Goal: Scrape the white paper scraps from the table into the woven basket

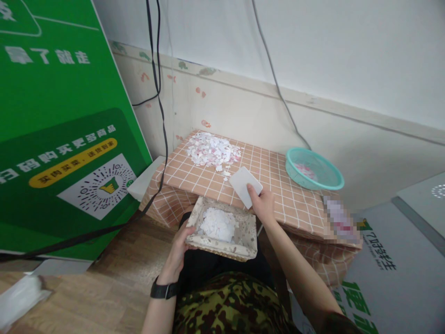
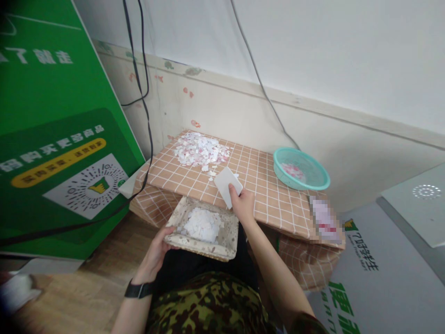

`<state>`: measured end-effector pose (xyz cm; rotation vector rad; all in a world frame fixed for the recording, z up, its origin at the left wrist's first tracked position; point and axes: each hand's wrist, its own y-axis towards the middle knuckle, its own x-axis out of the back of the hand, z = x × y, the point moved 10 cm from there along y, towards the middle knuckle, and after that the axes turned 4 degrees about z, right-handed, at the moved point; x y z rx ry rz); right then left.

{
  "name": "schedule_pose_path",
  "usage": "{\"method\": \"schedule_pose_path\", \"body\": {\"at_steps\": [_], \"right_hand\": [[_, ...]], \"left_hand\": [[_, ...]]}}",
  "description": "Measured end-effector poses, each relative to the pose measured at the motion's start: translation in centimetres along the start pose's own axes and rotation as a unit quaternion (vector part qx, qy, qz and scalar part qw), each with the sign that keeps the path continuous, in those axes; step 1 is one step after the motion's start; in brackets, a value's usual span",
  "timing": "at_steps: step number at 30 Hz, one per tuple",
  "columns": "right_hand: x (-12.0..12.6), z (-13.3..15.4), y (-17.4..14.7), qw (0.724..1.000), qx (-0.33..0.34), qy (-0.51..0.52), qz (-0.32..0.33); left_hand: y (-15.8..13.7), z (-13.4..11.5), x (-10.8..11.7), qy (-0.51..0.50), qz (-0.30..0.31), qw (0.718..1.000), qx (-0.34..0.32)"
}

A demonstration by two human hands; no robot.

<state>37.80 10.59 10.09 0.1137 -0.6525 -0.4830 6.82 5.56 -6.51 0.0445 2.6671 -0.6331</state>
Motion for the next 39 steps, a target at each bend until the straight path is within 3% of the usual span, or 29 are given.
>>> {"method": "schedule_pose_path", "body": {"at_steps": [6, 10, 14, 17, 20, 25, 29, 33, 36, 39], "right_hand": [[-1.3, -1.7, -0.1, 0.995, -0.028, 0.097, 0.024], [-0.2, -2.5, 0.5, 0.992, -0.043, 0.117, -0.001], [1.8, -2.4, 1.4, 0.996, -0.017, 0.071, -0.041], [2.5, -1.3, 1.7, 0.998, 0.016, -0.017, -0.055], [2.2, 0.4, 1.5, 0.994, 0.058, -0.084, -0.045], [0.2, 2.8, 0.9, 0.988, 0.119, -0.100, 0.011], [-2.1, 5.6, -0.8, 0.961, 0.228, -0.144, 0.060], [-5.5, 7.4, -3.3, 0.905, 0.354, -0.202, 0.122], [-7.4, 7.3, -4.1, 0.876, 0.389, -0.251, 0.134], [-8.0, 6.9, -4.2, 0.867, 0.393, -0.279, 0.123]], "left_hand": [[0.0, -0.2, -0.3, 0.000, 0.010, 1.000, -0.008], [0.0, -0.1, -0.2, 0.000, 0.013, 1.000, -0.005], [0.0, -0.1, -0.1, 0.003, 0.007, 1.000, -0.005], [0.1, -0.1, 0.0, 0.004, 0.004, 1.000, -0.005], [0.1, -0.1, 0.0, 0.006, 0.002, 1.000, -0.004], [0.1, 0.1, 0.2, 0.003, -0.003, 1.000, -0.002], [0.1, 0.1, 0.0, 0.005, 0.002, 1.000, 0.000], [0.1, 0.0, 0.0, 0.006, 0.004, 1.000, -0.003], [0.1, -0.1, 0.0, 0.008, 0.004, 1.000, -0.006], [0.1, 0.0, -0.1, 0.010, 0.009, 1.000, -0.003]]}}
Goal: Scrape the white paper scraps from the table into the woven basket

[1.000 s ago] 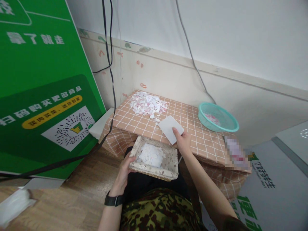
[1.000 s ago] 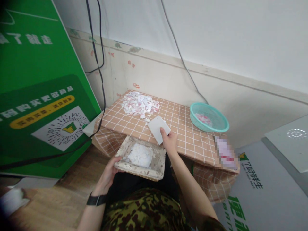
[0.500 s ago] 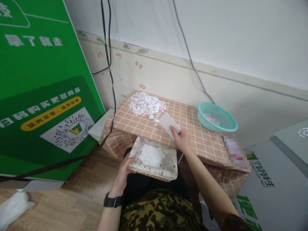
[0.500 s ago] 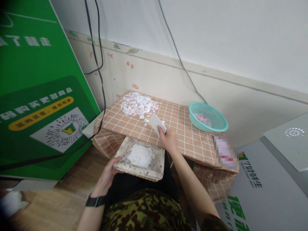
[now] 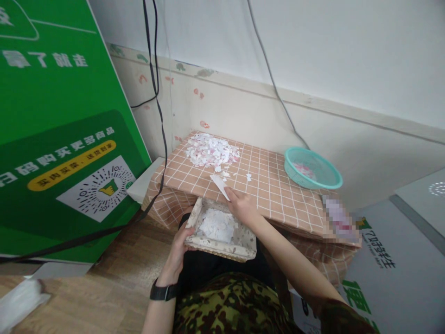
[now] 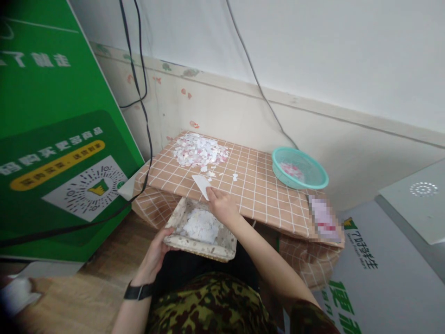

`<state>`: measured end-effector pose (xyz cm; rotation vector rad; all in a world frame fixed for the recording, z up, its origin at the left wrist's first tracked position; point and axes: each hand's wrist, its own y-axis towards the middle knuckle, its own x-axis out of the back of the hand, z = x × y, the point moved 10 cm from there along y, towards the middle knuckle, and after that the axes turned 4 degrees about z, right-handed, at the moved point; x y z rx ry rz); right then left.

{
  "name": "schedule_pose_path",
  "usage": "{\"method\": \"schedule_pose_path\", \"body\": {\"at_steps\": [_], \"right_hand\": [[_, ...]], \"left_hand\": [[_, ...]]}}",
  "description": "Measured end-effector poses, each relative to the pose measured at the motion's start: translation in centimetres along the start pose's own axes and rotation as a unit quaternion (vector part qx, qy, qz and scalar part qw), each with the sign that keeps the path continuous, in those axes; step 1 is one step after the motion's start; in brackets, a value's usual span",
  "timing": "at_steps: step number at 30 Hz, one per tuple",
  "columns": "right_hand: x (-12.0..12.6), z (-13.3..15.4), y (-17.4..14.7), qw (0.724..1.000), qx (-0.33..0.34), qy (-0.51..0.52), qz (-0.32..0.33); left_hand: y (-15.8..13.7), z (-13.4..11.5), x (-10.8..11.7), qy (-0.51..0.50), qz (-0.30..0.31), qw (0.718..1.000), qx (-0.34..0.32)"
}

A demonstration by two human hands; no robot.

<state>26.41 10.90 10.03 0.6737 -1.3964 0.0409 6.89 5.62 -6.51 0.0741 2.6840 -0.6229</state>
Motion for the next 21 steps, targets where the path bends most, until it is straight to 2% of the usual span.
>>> {"method": "schedule_pose_path", "body": {"at_steps": [6, 14, 17, 21], "right_hand": [[0.6, -0.7, -1.3, 0.998, -0.033, -0.042, -0.014], [3.3, -2.0, -4.5, 0.991, -0.044, -0.077, -0.105], [3.7, -4.2, -5.4, 0.987, -0.094, -0.080, -0.100], [4.6, -8.1, -5.6, 0.973, -0.195, -0.067, -0.101]], "left_hand": [[0.3, 0.3, 0.1, -0.004, 0.002, 1.000, 0.002], [0.4, 0.6, 0.3, -0.003, 0.010, 1.000, 0.003], [0.4, 0.6, 0.3, -0.003, 0.009, 1.000, 0.003], [0.3, 0.5, 0.2, -0.002, 0.007, 1.000, 0.003]]}}
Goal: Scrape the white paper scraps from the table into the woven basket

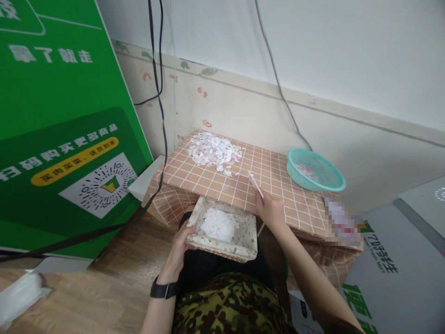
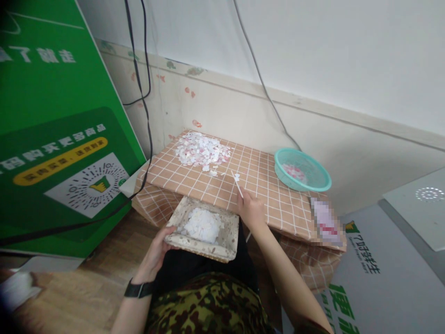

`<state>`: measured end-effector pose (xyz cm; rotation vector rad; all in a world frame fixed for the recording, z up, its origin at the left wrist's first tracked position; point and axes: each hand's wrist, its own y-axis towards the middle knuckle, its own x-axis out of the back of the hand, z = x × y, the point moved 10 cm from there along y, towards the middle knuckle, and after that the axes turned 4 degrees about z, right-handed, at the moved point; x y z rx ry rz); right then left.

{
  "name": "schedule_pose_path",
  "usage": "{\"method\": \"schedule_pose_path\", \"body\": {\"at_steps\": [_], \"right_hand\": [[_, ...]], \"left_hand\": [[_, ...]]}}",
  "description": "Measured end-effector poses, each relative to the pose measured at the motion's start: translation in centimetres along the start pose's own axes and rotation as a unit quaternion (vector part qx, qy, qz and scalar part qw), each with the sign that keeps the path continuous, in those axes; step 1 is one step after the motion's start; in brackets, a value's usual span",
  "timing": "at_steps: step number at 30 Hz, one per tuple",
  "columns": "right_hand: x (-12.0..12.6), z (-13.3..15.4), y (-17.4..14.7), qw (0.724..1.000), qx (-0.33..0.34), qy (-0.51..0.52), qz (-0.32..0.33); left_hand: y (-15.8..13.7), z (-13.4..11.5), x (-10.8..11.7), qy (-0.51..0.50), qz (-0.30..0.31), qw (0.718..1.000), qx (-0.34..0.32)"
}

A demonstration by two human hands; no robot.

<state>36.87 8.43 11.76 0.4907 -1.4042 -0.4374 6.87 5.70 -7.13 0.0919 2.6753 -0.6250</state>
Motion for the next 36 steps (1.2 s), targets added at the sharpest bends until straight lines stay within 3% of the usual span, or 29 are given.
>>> {"method": "schedule_pose_path", "body": {"at_steps": [4, 9, 16, 29, 36], "right_hand": [[-0.2, -2.1, 2.7, 0.996, -0.075, 0.034, 0.027], [-1.1, -1.3, 5.3, 0.993, -0.068, 0.081, 0.058], [-2.7, 0.5, 4.4, 0.995, 0.009, 0.079, 0.066], [-1.1, -2.2, 4.6, 0.995, -0.056, 0.063, 0.044], [-1.7, -1.7, 4.4, 0.994, -0.048, 0.077, 0.052]], "left_hand": [[-0.1, -0.1, 0.0, 0.001, -0.004, 1.000, 0.000], [-0.1, -0.2, -0.1, 0.005, -0.007, 1.000, -0.002], [-0.2, -0.3, -0.2, 0.004, -0.005, 1.000, 0.002], [0.0, 0.0, -0.1, 0.002, -0.005, 1.000, 0.003], [0.0, 0.1, 0.0, 0.004, -0.004, 1.000, 0.003]]}}
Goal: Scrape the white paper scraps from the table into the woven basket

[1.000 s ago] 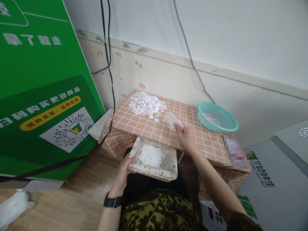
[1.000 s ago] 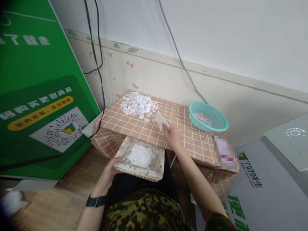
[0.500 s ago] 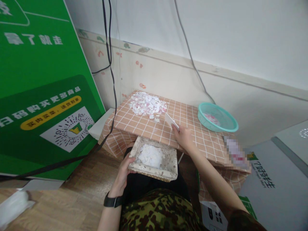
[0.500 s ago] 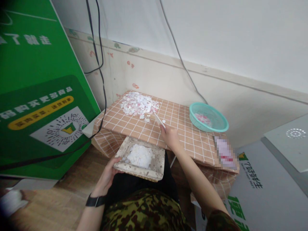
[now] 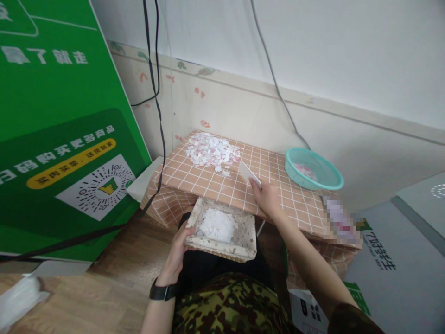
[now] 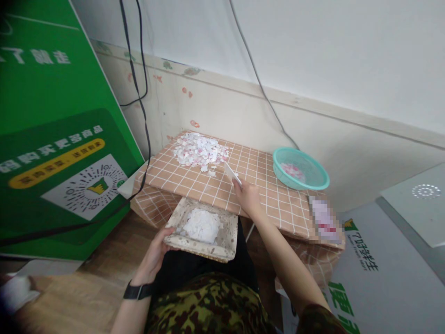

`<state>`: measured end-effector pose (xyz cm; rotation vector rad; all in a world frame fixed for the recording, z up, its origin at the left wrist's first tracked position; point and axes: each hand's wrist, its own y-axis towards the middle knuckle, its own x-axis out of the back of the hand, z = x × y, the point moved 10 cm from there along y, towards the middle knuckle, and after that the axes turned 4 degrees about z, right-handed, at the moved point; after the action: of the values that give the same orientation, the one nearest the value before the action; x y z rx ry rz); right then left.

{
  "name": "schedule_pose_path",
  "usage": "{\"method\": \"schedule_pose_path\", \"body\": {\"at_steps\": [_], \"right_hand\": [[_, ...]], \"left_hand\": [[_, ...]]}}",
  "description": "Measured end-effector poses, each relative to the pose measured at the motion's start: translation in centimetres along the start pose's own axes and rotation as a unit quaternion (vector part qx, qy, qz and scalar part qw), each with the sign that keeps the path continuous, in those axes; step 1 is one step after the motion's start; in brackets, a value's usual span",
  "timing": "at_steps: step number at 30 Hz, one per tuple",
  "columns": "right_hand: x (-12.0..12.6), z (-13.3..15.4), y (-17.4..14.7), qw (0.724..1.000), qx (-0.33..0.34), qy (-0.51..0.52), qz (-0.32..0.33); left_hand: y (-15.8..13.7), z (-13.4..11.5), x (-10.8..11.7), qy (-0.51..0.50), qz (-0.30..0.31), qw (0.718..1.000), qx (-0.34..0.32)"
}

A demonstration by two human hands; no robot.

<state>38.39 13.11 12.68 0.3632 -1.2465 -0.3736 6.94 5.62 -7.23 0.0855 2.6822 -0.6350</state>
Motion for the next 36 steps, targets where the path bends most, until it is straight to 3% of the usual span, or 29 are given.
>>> {"method": "schedule_pose_path", "body": {"at_steps": [6, 12, 16, 19, 26, 30, 32, 36], "right_hand": [[-1.0, 0.1, 0.1, 1.000, 0.007, 0.018, 0.004], [0.0, 1.3, -1.2, 0.995, 0.028, 0.095, 0.030], [-0.1, 1.4, -1.8, 0.983, 0.007, 0.170, 0.071], [-0.3, 1.4, -1.7, 0.980, -0.007, 0.187, 0.066], [-1.4, 4.1, -2.2, 0.974, 0.048, 0.198, 0.097], [-2.1, 5.0, -2.7, 0.968, 0.060, 0.209, 0.122], [-2.5, 4.4, -2.6, 0.968, 0.035, 0.223, 0.111], [-2.6, 2.3, -2.3, 0.968, -0.029, 0.248, 0.024]], "left_hand": [[-0.1, -0.1, 0.2, -0.002, -0.007, 1.000, 0.003], [0.1, -0.2, 0.5, -0.003, -0.012, 1.000, -0.003], [0.1, -0.4, 0.8, -0.008, -0.022, 1.000, -0.011], [0.0, -0.6, 1.0, -0.014, -0.029, 0.999, -0.015], [0.1, -0.6, 1.2, -0.029, -0.005, 1.000, -0.007], [0.3, -0.3, 2.7, -0.006, -0.023, 1.000, 0.002], [0.5, 0.0, 3.7, 0.010, -0.036, 0.999, 0.003], [0.9, 0.5, 4.9, 0.040, -0.049, 0.998, 0.003]]}}
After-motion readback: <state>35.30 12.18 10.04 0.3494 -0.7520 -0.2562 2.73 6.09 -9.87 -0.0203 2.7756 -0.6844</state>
